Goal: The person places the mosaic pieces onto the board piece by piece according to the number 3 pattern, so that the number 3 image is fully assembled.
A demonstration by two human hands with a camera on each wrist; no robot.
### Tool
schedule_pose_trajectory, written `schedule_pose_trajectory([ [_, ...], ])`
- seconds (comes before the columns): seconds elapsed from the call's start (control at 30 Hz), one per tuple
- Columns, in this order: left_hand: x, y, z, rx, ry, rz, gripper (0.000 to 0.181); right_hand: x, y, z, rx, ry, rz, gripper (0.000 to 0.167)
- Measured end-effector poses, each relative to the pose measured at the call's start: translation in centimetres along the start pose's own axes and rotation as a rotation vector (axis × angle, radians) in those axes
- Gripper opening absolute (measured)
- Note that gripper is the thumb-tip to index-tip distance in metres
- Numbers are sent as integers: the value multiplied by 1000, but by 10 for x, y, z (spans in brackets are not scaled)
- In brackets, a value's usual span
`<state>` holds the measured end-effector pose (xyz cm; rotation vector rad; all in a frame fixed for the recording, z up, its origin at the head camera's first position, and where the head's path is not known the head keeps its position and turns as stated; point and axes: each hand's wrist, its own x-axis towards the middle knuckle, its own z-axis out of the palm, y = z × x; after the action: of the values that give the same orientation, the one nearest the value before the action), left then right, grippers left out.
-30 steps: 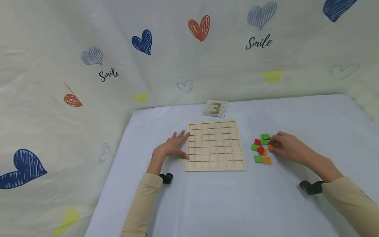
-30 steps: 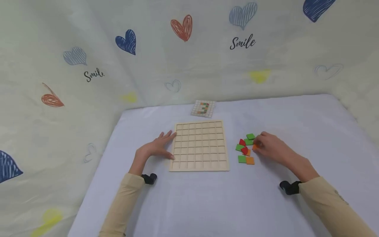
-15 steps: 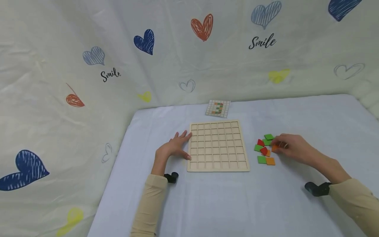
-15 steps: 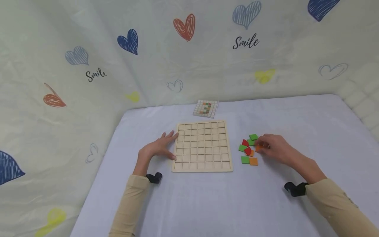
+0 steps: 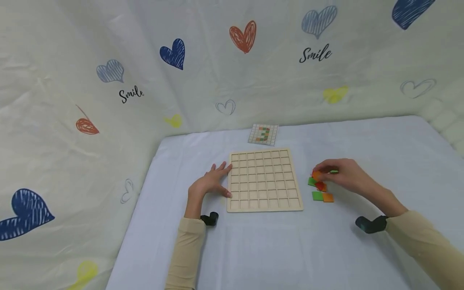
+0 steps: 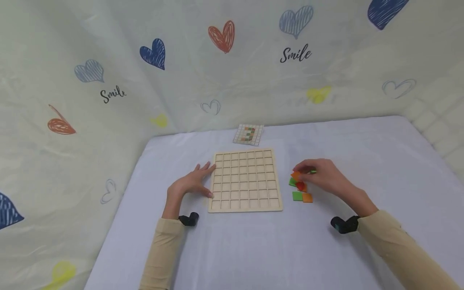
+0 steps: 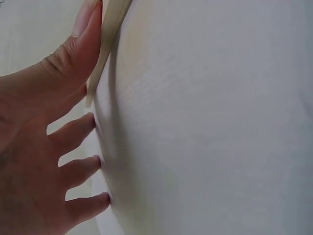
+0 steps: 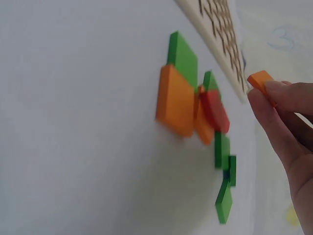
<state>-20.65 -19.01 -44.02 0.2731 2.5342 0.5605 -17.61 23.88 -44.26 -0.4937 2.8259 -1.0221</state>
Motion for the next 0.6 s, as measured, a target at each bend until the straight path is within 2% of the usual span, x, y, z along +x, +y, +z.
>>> schedule_pose_trajectory([
  [0.3, -1, -1, -1, 9, 3, -3, 110, 24, -23, 18, 95, -38, -10, 32],
  [0.6, 1, -3, 0, -5, 8, 13, 111, 49, -37, 34, 138, -36, -17, 32],
])
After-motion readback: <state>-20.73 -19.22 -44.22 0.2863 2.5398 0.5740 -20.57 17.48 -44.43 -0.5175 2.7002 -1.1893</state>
